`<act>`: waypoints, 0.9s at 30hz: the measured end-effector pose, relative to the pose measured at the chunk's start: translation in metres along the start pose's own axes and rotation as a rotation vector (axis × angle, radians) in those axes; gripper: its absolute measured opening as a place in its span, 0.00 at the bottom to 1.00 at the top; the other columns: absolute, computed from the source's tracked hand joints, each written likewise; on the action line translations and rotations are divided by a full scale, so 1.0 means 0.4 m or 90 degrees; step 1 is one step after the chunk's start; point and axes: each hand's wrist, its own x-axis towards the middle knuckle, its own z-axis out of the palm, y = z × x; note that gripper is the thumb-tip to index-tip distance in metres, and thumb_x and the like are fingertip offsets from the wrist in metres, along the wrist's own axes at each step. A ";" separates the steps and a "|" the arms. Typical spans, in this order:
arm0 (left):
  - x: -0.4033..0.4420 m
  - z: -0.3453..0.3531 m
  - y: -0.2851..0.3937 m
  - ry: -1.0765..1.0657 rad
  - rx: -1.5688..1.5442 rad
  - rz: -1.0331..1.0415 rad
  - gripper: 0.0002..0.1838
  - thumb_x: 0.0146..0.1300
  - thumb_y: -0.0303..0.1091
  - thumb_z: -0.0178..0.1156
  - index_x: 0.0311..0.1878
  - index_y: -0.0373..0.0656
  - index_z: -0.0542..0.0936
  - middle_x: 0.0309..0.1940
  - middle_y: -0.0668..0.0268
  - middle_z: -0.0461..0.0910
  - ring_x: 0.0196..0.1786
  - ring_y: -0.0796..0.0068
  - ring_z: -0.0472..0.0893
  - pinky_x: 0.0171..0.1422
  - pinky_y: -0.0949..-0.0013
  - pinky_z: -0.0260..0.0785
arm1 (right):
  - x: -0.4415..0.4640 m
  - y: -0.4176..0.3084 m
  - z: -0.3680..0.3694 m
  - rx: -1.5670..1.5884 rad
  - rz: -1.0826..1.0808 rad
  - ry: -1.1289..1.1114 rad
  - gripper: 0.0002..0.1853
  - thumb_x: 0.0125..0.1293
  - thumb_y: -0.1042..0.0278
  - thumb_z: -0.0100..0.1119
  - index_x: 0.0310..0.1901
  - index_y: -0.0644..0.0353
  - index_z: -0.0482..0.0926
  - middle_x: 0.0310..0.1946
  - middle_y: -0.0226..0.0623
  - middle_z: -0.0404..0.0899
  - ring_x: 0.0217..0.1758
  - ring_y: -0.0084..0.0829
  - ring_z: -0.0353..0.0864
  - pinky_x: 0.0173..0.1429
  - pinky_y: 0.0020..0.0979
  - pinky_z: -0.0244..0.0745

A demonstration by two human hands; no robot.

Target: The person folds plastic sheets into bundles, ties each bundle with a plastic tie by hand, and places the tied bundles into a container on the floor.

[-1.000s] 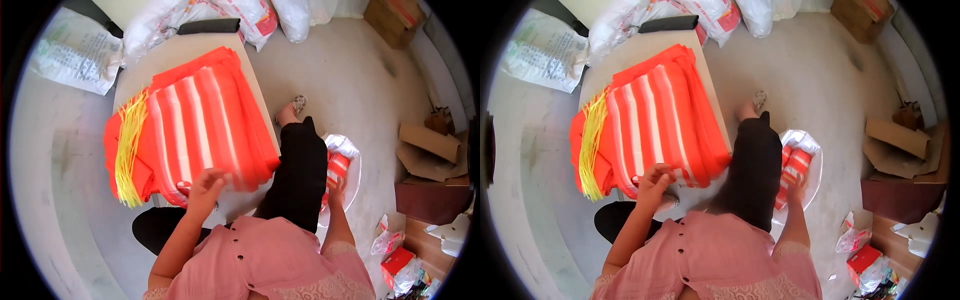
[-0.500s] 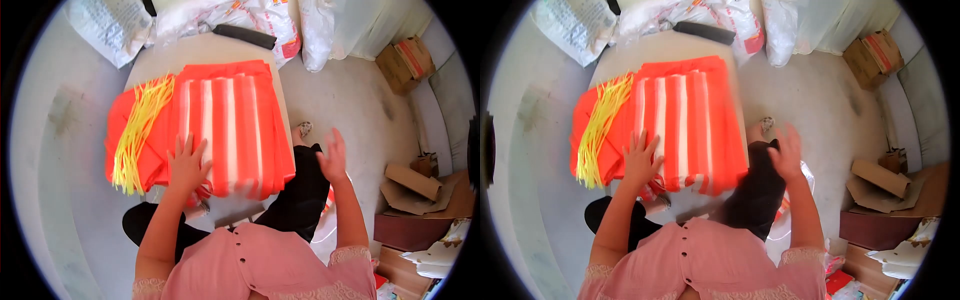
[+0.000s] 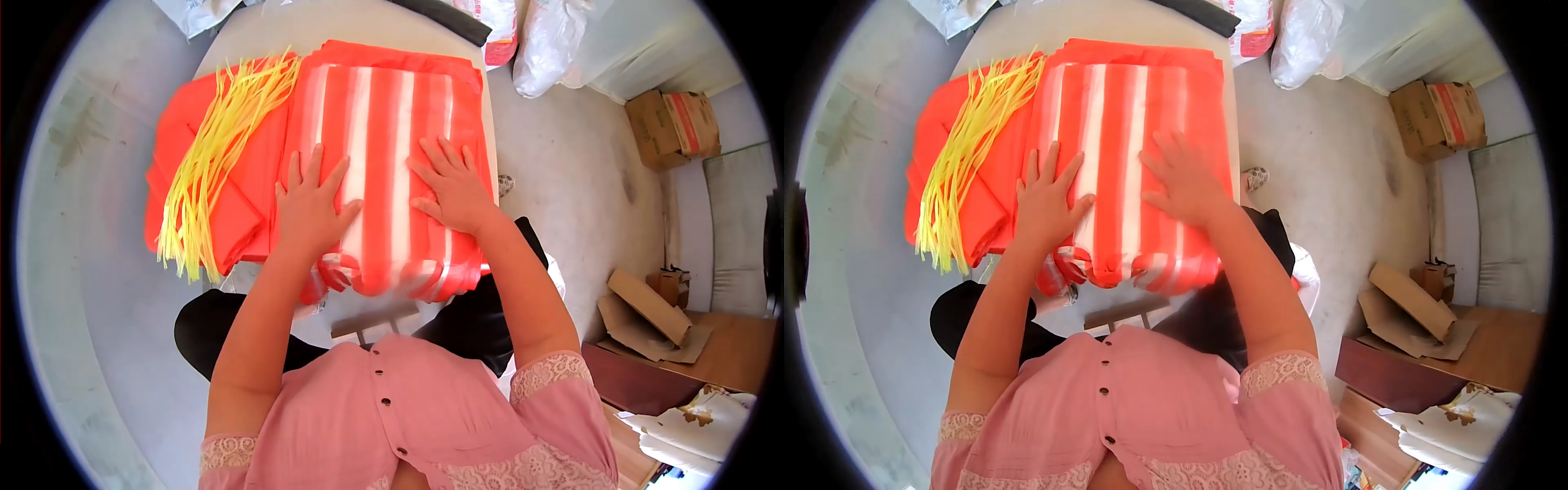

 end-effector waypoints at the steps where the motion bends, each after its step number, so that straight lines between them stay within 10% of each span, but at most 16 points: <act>1: 0.004 0.002 0.000 0.002 -0.006 -0.002 0.42 0.66 0.57 0.70 0.82 0.63 0.70 0.88 0.58 0.53 0.88 0.38 0.49 0.78 0.17 0.54 | 0.004 0.001 0.001 -0.004 0.002 0.000 0.38 0.71 0.43 0.66 0.80 0.43 0.70 0.88 0.40 0.52 0.91 0.50 0.42 0.90 0.60 0.38; 11: 0.016 0.026 -0.027 0.065 -0.034 0.024 0.42 0.62 0.53 0.73 0.80 0.60 0.73 0.86 0.54 0.58 0.85 0.28 0.53 0.84 0.38 0.57 | 0.024 -0.002 0.007 -0.006 0.016 -0.008 0.39 0.71 0.38 0.64 0.80 0.41 0.69 0.88 0.39 0.51 0.92 0.50 0.40 0.90 0.61 0.37; 14: 0.023 0.045 -0.037 0.047 -0.084 0.006 0.44 0.61 0.58 0.72 0.81 0.64 0.72 0.88 0.59 0.54 0.88 0.35 0.48 0.79 0.23 0.55 | 0.026 0.003 0.007 -0.006 0.010 0.007 0.39 0.71 0.37 0.64 0.80 0.40 0.69 0.88 0.40 0.51 0.92 0.51 0.40 0.89 0.63 0.37; 27: 0.023 0.040 -0.031 0.076 -0.051 0.050 0.42 0.61 0.51 0.73 0.79 0.54 0.74 0.86 0.52 0.57 0.84 0.26 0.52 0.85 0.35 0.56 | 0.015 0.014 0.023 0.038 0.027 0.034 0.42 0.73 0.32 0.59 0.82 0.44 0.67 0.88 0.42 0.51 0.92 0.48 0.38 0.90 0.62 0.33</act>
